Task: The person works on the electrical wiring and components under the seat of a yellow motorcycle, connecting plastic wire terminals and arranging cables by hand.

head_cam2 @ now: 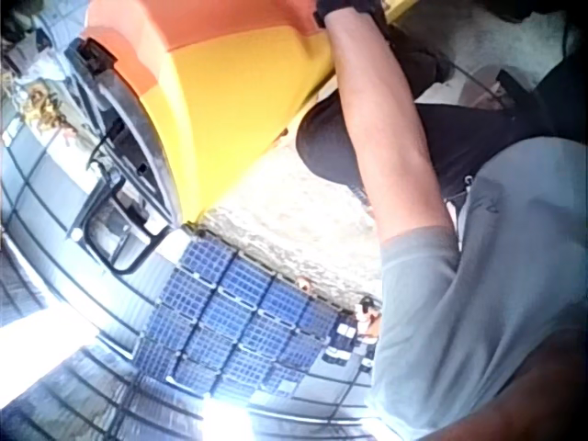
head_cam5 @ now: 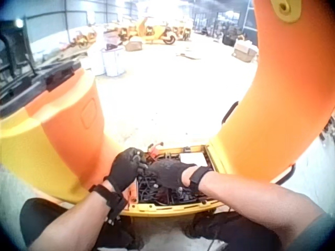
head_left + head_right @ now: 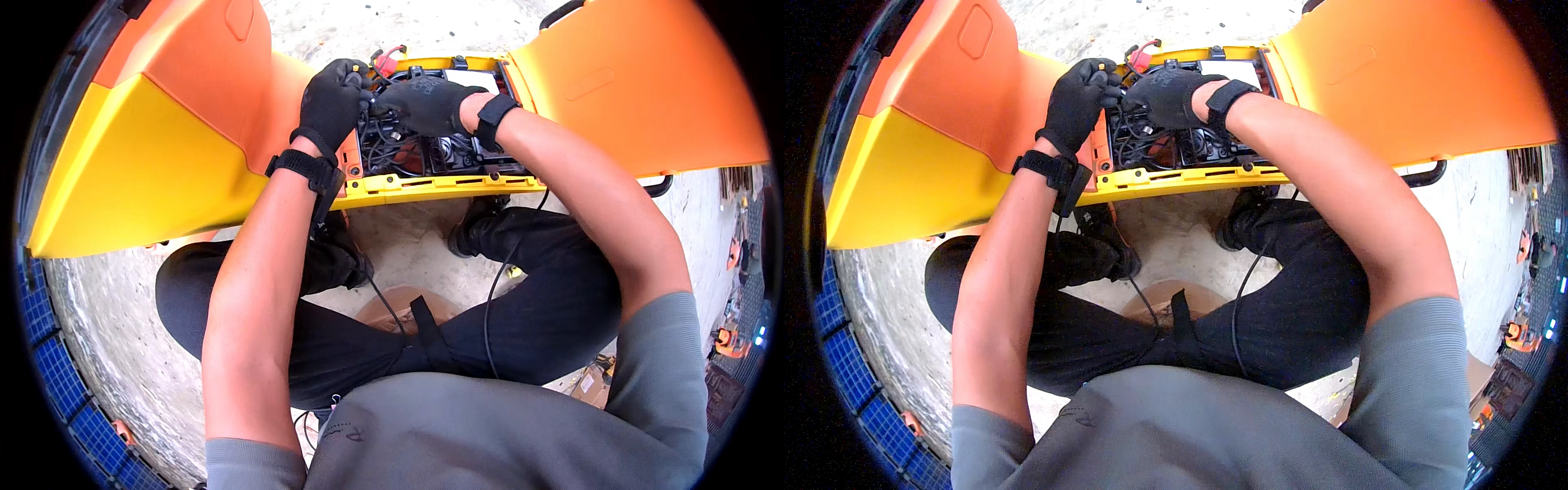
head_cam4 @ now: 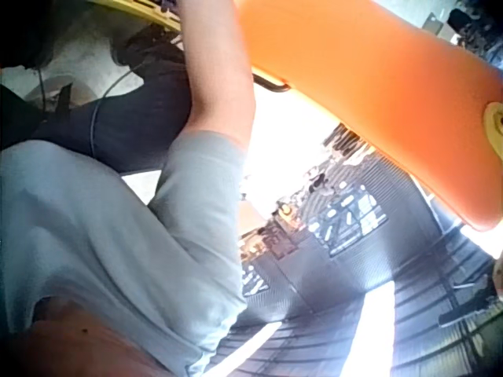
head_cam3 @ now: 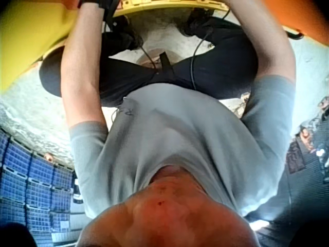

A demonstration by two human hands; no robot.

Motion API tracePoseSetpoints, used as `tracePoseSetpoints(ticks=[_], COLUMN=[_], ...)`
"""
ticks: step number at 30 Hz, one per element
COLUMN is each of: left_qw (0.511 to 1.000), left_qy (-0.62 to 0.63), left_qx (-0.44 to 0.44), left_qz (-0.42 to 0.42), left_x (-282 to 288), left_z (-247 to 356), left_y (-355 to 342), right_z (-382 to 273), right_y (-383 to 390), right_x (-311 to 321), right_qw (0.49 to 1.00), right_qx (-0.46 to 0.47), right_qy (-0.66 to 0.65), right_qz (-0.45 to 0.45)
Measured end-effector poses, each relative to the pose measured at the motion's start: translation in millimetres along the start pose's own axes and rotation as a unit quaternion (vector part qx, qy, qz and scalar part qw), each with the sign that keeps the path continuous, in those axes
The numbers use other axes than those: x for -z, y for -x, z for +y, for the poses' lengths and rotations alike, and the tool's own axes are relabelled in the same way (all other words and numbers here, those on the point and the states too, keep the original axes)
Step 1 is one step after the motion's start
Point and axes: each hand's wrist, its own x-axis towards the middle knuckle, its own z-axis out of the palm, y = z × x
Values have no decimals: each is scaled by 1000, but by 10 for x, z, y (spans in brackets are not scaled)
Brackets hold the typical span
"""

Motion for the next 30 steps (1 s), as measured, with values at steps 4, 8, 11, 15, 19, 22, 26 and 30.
tracePoseSetpoints(ticks=[4, 8, 11, 15, 19, 22, 26, 30], left_qw=[999, 999, 998, 996, 995, 998, 999, 999], left_qy=[33, 39, 27, 51, 68, 33, 8, 12], left_qx=[-15, -16, 1, 37, 14, 1, 11, -2], left_qz=[10, 31, 56, 63, 66, 53, 32, 42], left_x=[19, -20, -57, -140, -170, -191, -161, -177], left_z=[-49, -107, -44, 26, -92, -179, -49, -87], left_y=[5, 29, 81, 132, 77, 65, 110, 125], right_z=[12, -13, -95, -91, -56, -22, 100, 267], right_y=[60, 136, 230, 290, 310, 300, 230, 115], right_x=[22, 31, 7, -38, -137, -213, -146, 58], right_qw=[997, 996, 996, 993, 986, 989, 993, 988], right_qx=[45, 69, 48, 58, 105, 98, 52, -6], right_qy=[39, 60, 73, 99, 129, 101, -51, -78], right_qz=[-53, -24, -18, -32, 27, 53, 89, 134])
